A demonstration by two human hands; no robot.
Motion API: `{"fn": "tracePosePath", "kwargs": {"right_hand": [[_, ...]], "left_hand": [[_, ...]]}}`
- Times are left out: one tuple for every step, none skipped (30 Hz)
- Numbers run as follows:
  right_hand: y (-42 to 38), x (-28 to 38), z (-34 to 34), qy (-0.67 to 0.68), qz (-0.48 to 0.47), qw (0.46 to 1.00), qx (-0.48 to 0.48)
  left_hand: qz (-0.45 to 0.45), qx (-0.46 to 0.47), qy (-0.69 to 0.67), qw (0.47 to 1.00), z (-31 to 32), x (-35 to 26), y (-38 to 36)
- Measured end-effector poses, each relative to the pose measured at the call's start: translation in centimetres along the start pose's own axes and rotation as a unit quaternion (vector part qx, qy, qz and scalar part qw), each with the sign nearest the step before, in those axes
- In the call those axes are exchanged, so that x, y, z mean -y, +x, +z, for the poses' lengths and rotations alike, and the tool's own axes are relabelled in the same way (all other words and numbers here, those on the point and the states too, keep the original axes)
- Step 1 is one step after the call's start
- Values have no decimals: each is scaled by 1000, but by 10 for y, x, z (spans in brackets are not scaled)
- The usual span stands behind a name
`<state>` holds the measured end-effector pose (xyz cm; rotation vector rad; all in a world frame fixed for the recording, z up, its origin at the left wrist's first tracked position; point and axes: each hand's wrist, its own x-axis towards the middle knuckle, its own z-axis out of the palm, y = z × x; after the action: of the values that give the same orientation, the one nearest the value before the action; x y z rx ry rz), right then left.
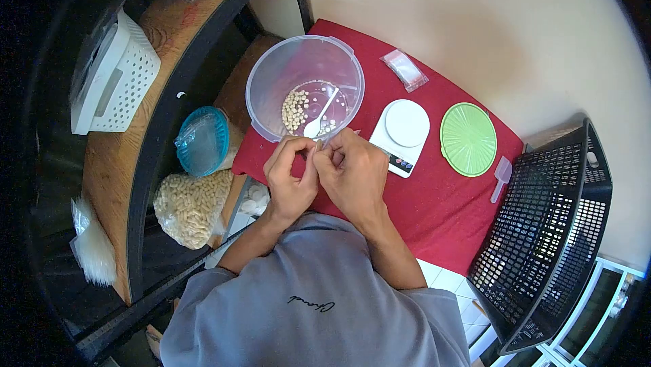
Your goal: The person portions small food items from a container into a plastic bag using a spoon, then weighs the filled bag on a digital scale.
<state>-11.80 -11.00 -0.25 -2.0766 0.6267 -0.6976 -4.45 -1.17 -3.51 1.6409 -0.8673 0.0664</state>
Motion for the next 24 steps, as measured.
{"fn": "tracePosePath", "kwargs": {"right_hand": [[0, 1, 0, 25, 3, 1000, -3], [1, 1, 0, 49, 6, 999, -7], [2, -1, 0, 49, 6, 999, -8], [2, -7, -1, 76, -3, 997, 2], [3, -10, -2, 102, -12, 995, 12], [3, -10, -4, 102, -13, 995, 12], [3, -11, -5, 114, -7, 993, 21], [3, -10, -5, 126, -1, 992, 30], [3, -9, -7, 126, -1, 992, 29], [3, -7, -8, 132, -2, 991, 37], [3, -5, -9, 138, -3, 989, 45], [3, -6, -10, 139, -3, 989, 44], [2, -8, -10, 134, -8, 990, 51], [2, -9, -11, 129, -13, 990, 59], [2, -9, -11, 129, -13, 990, 58], [2, -9, -11, 122, -19, 991, 60], [2, -8, -11, 116, -25, 991, 62], [2, -9, -10, 116, -25, 991, 61], [3, -11, -10, 140, -25, 988, 63], [4, -12, -10, 163, -26, 984, 66], [4, -11, -10, 164, -27, 984, 66], [5, -10, -12, 175, -16, 981, 82], [4, -9, -13, 186, -5, 978, 98], [4, -9, -15, 186, -4, 978, 97]], "left_hand": [[-5, 2, -6, 1000, 0, 0, 0], [-9, 4, -11, 1000, -1, 1, 1], [-8, 5, -12, 1000, -1, 3, 2], [-33, 25, -53, 998, -1, 6, 2], [-59, 46, -94, 993, -2, 7, 1], [-58, 46, -93, 993, -2, 6, 2], [-94, 60, -145, 983, -2, 4, 2], [-131, 74, -196, 969, -3, 2, 2], [-131, 75, -196, 969, -4, 0, 1], [-139, 76, -172, 972, -5, -1, 2], [-146, 77, -147, 975, -6, -1, 2], [-146, 77, -147, 975, -7, -1, 5], [-82, 73, -105, 988, -8, 0, 8], [-18, 68, -62, 996, -9, 0, 10], [-18, 68, -63, 996, -10, -1, 11], [-23, 70, -58, 996, -12, -2, 12], [-28, 72, -52, 996, -12, -3, 12], [-28, 72, -52, 996, -12, -4, 12], [-32, 67, -52, 996, -13, -4, 12], [-35, 60, -52, 996, -13, -5, 12], [-34, 60, -51, 996, -14, -5, 11], [-39, 62, -55, 996, -14, -4, 11], [-45, 65, -59, 995, -14, -4, 10], [-45, 65, -59, 995, -15, -4, 9]]}}
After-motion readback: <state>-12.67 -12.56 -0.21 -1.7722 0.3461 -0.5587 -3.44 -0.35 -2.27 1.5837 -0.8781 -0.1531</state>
